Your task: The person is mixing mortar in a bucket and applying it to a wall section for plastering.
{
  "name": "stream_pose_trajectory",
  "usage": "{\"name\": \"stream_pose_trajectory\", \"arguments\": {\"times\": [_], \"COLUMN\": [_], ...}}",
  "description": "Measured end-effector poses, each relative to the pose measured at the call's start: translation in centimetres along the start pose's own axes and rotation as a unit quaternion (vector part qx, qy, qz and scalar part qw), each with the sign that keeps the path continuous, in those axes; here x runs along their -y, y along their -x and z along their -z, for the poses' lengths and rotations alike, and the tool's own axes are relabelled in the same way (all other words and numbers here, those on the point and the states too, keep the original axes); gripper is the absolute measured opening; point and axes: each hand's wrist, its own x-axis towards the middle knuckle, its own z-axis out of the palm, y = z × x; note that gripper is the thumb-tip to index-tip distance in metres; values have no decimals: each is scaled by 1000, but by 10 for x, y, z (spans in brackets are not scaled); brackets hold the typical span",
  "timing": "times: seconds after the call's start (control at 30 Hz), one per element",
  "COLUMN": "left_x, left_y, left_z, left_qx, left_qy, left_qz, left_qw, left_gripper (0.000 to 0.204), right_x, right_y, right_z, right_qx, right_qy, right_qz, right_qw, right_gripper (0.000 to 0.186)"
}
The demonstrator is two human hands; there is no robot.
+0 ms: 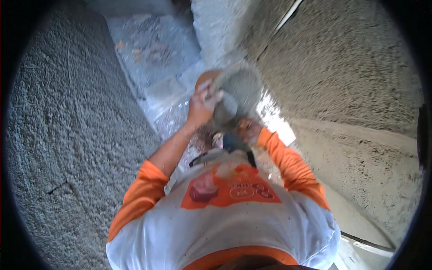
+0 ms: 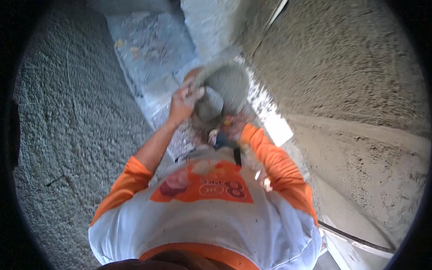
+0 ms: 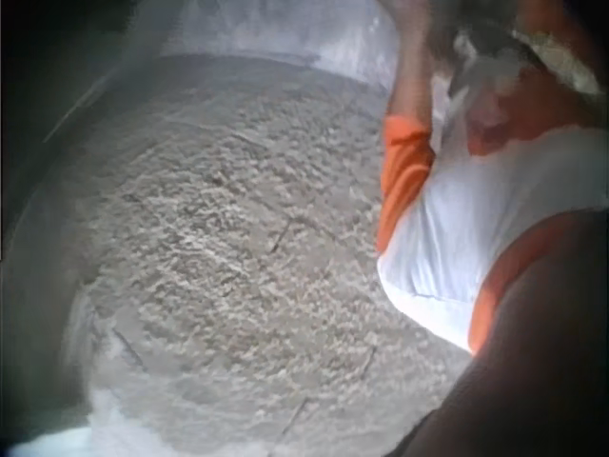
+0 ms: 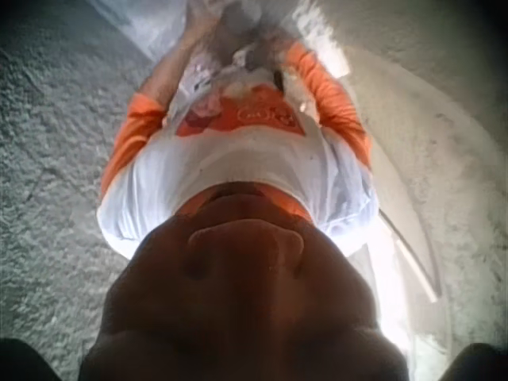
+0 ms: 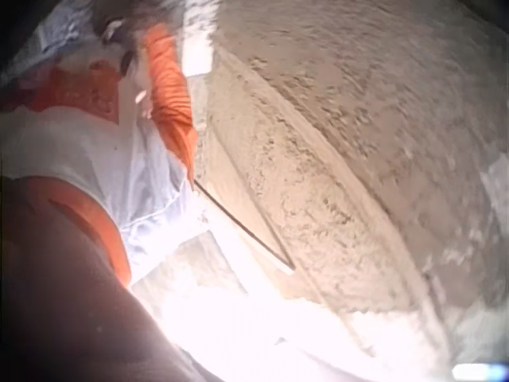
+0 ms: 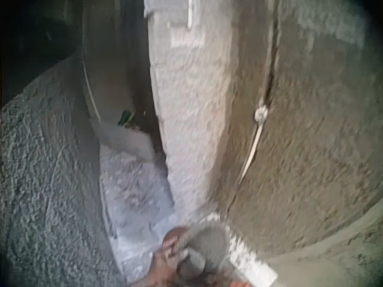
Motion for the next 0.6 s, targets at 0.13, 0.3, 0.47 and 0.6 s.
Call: {"name": "stream_pose_trajectory", "arguments": {"times": [0.13,0.3,0.47,0.6], "left_x": [0,48,71,75], "left_y": [-43,-65,-91,-118], "left_z": [18,11,25,41], "left_qx": [-35,-88,-105,-52], "left_qy": [293,255,238,224], "left_qz": [221,327,254,230], "left_qw": [930,906,932,946], "left_gripper": [26,26,30,27], "right_x": [68,108,127,148], "right_y": [15,-25,-35,-95], "right_z": [-40,-33,-52,-58], "right_qx": [-49,-97,-150,-221], "right_qy": [279,305,598,842], "right_qz": [17,-44,48,-33], "right_qw": [959,946,786,491], "right_gripper": [20,19,27,30]}}
